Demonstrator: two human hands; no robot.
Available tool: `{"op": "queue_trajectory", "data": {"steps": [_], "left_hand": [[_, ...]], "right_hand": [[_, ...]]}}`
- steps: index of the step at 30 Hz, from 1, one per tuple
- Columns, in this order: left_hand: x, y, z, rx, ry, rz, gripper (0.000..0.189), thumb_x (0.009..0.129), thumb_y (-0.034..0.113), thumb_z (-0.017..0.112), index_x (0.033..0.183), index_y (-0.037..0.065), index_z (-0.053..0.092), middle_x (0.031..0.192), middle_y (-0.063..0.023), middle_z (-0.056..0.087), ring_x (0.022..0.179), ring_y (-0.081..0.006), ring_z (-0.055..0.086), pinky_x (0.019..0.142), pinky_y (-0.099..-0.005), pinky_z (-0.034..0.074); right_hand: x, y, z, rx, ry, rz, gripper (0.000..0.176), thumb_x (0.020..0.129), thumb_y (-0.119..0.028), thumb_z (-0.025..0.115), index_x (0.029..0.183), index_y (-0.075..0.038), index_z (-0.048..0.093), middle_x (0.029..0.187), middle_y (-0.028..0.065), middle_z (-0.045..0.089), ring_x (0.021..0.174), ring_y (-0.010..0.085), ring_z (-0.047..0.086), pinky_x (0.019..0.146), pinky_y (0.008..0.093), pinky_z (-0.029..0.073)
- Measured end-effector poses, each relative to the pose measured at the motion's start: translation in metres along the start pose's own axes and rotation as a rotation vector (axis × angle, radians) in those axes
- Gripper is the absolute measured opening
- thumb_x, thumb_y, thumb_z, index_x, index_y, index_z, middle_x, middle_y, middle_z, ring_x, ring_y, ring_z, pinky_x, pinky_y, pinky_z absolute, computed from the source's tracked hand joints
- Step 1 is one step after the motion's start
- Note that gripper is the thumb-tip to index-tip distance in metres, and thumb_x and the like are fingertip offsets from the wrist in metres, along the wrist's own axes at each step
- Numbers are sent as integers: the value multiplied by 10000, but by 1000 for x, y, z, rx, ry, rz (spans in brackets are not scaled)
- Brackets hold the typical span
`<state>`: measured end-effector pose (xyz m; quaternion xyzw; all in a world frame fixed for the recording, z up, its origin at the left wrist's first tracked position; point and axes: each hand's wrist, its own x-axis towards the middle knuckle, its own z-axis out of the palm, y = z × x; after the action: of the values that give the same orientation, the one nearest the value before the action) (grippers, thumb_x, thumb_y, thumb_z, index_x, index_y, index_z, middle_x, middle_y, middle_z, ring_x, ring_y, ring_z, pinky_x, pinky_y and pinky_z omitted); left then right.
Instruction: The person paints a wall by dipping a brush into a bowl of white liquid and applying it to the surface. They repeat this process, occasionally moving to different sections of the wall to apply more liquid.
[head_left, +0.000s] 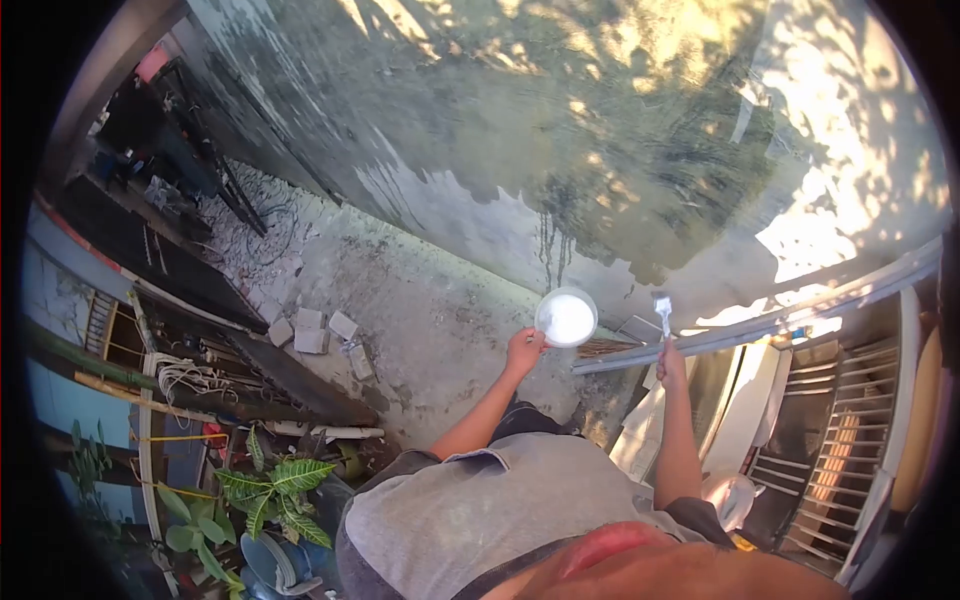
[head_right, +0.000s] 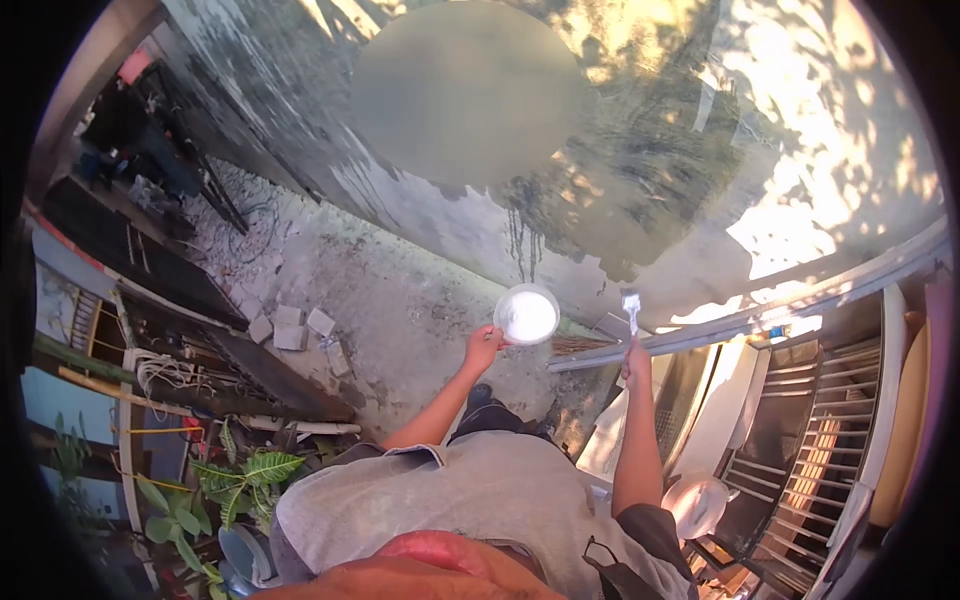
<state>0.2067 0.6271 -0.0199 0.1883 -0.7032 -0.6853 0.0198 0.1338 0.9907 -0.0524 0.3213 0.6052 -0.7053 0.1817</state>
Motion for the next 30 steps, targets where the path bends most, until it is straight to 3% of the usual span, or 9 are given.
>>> {"op": "queue_trajectory", "data": {"steps": [2,5,7,8,10,14,18,23,30], "left_hand": [[2,-8,-4,-19,35,13,232,945,164,555,895,-34,664,774,-95,698,681,-139,670,660,-256,550],[-6,-18,-22,13,39,8,225,940,169,562,881,-25,661,754,-91,696,684,-140,673,657,-256,550],[-14,-27,-31,38,37,-6,225,940,170,563,872,-23,657,743,-91,693,686,-141,676,655,-257,549],[-16,-34,-36,3,59,-24,226,941,171,566,864,-22,654,747,-91,692,691,-143,679,653,-258,549],[-16,-44,-47,-27,77,-49,227,942,172,568,856,-21,651,752,-91,691,696,-145,681,652,-258,549],[-18,-47,-68,-55,85,-82,226,951,164,565,896,-38,651,784,-94,686,718,-144,685,646,-258,556],[-5,-48,-84,-14,62,-53,219,944,143,557,899,-47,656,797,-93,684,714,-155,681,653,-267,548],[21,-25,-91,-30,-6,-67,206,949,125,544,923,-55,642,816,-85,681,736,-145,682,676,-258,554],[52,-39,-114,1,-48,-5,170,924,94,558,880,-53,633,801,-86,667,717,-141,671,669,-262,545]], "right_hand": [[-25,45,17,-212,8,93,474,973,-519,476,720,-117,482,495,-55,297,360,79,273,341,267,193],[-42,71,30,-286,-9,0,484,976,-505,477,770,-74,555,492,-33,341,370,110,326,352,296,243],[-36,81,26,-540,161,-385,499,1005,-461,435,857,-23,623,539,62,476,507,193,500,496,355,396],[-51,71,32,-543,156,-378,499,1005,-461,435,857,-23,623,539,62,476,507,193,500,496,355,396],[-91,32,44,-682,249,-692,431,1017,-381,446,941,0,635,621,125,558,621,225,553,612,356,438],[-157,-41,79,-681,174,-905,272,974,-271,560,992,-5,617,746,167,621,671,230,602,640,375,471],[-184,-73,104,-931,114,-959,257,926,-258,634,993,-12,599,839,204,641,738,372,629,635,413,479],[-204,-70,138,-1032,10,-902,268,918,-282,638,1024,-38,603,903,152,634,764,330,627,672,394,490],[-208,-36,174,-1215,68,-885,273,912,-300,635,1007,-49,584,889,141,640,771,332,643,658,394,508]]}}
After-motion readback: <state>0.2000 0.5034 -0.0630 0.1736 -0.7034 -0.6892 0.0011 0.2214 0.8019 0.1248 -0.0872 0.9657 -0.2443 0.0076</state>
